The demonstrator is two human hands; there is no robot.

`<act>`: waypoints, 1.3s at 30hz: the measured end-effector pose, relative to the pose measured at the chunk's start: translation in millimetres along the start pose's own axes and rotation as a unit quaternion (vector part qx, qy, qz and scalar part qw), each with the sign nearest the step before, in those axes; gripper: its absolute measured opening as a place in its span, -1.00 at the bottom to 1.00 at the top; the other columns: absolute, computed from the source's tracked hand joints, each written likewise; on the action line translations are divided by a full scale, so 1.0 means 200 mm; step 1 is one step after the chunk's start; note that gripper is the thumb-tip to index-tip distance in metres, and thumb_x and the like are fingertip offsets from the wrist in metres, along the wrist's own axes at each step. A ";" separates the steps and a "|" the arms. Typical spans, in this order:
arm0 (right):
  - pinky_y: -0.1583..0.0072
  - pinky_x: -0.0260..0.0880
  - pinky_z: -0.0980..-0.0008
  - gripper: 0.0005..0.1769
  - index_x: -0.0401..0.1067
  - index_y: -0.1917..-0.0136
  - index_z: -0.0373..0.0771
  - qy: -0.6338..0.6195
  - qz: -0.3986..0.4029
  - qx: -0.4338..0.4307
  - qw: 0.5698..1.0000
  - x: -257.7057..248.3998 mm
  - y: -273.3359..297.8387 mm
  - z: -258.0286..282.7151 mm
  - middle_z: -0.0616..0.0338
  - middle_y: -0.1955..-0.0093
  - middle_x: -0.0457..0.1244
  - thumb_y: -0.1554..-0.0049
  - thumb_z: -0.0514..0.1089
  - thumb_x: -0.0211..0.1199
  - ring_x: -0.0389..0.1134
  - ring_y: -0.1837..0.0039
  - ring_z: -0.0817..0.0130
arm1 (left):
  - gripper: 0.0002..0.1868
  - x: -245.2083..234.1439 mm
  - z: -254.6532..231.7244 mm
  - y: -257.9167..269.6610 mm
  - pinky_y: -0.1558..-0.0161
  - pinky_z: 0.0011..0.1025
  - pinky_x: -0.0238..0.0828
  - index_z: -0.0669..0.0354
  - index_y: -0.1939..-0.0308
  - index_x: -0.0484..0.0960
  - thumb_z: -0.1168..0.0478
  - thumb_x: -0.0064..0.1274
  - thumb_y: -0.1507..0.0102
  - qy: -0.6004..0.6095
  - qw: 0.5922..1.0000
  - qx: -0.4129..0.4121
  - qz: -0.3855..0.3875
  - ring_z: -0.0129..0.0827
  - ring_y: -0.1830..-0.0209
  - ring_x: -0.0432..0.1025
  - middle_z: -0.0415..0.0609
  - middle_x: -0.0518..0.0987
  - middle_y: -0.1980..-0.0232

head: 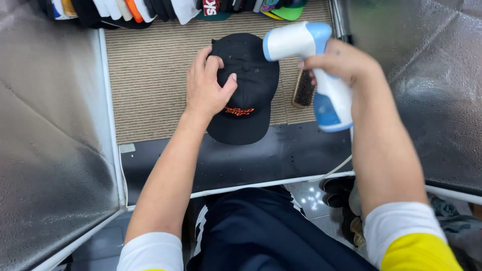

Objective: Cleaning and steaming a black baseball cap using a wooden brush and a handheld steamer.

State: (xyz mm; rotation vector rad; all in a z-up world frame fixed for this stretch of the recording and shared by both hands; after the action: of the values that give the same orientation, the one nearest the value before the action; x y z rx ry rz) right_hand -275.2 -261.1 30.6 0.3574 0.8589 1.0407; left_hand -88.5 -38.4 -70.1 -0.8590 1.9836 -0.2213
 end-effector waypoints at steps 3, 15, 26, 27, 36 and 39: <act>0.14 0.40 0.22 -0.68 0.35 -0.11 -0.20 -0.086 -0.021 -0.017 0.996 0.11 0.06 -0.11 0.15 0.24 0.23 -0.11 -0.10 0.28 0.32 0.25 0.34 | -0.64 -0.01 -0.15 -0.10 -0.29 0.28 0.12 0.13 0.08 0.52 0.07 0.02 -0.11 -0.070 0.996 -0.042 0.025 0.33 -0.46 0.13 0.20 0.48 -0.26; 0.26 0.40 0.32 -0.70 0.35 -0.05 -0.14 -0.184 -0.080 -0.040 0.979 0.30 0.08 -0.39 0.15 0.32 0.24 -0.08 -0.10 0.33 0.32 0.36 0.34 | -0.73 0.00 -0.05 -0.16 -0.33 0.42 -0.02 0.11 0.17 0.46 -0.01 -0.10 -0.33 -0.076 0.991 -0.081 0.077 0.28 -0.50 0.08 0.08 0.42 -0.44; 0.01 0.34 0.23 -0.62 0.34 -0.12 -0.09 -0.038 -0.107 -0.112 0.987 0.44 0.18 -0.11 0.19 0.26 0.32 -0.02 -0.02 0.21 0.39 0.20 0.32 | -0.88 -0.24 0.14 -0.02 -0.32 0.00 0.25 0.19 0.16 0.38 0.21 -0.10 -0.36 0.075 0.996 -0.047 -0.027 0.09 -0.44 0.26 0.21 0.48 -0.35; 0.01 0.34 0.23 -0.62 0.34 -0.12 -0.09 -0.039 -0.109 -0.112 0.987 0.46 0.22 -0.16 0.19 0.26 0.32 -0.02 -0.02 0.21 0.39 0.20 0.32 | -0.88 -0.22 0.14 0.00 -0.32 0.00 0.25 0.19 0.16 0.38 0.21 -0.10 -0.36 0.076 0.996 -0.045 -0.027 0.09 -0.44 0.26 0.21 0.48 -0.35; 0.10 0.37 0.29 -0.39 0.32 -0.30 -0.13 -0.050 -0.110 -0.135 0.983 0.40 0.20 -0.08 0.19 0.20 0.31 0.05 -0.09 0.23 0.36 0.19 0.37 | -0.77 -0.23 0.12 0.02 -0.49 0.08 0.09 0.30 -0.01 0.48 0.20 -0.11 -0.38 0.084 0.996 -0.007 -0.023 0.24 -0.44 0.25 -0.09 0.51 0.13; 0.09 0.34 0.30 -0.64 0.39 -0.05 -0.12 -0.026 -0.114 -0.139 0.983 0.39 0.18 -0.11 0.21 0.29 0.30 0.05 -0.11 0.21 0.35 0.25 0.38 | -0.85 -0.23 0.16 0.00 -0.41 0.10 0.15 0.15 0.22 0.34 0.17 -0.10 -0.36 0.085 0.995 -0.048 -0.010 0.29 -0.50 0.17 0.19 0.46 -0.41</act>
State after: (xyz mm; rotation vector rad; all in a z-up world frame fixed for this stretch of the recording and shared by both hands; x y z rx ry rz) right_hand -295.7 -178.3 4.7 0.0481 0.6784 0.9183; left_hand -48.1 -2.9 -56.1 -0.9492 2.1589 -0.2182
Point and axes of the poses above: each hand's wrist, its own y-axis away from the middle knuckle, its own x-axis out of the palm, z = x × y, the point moved 2 cm from there along -y, towards the middle knuckle
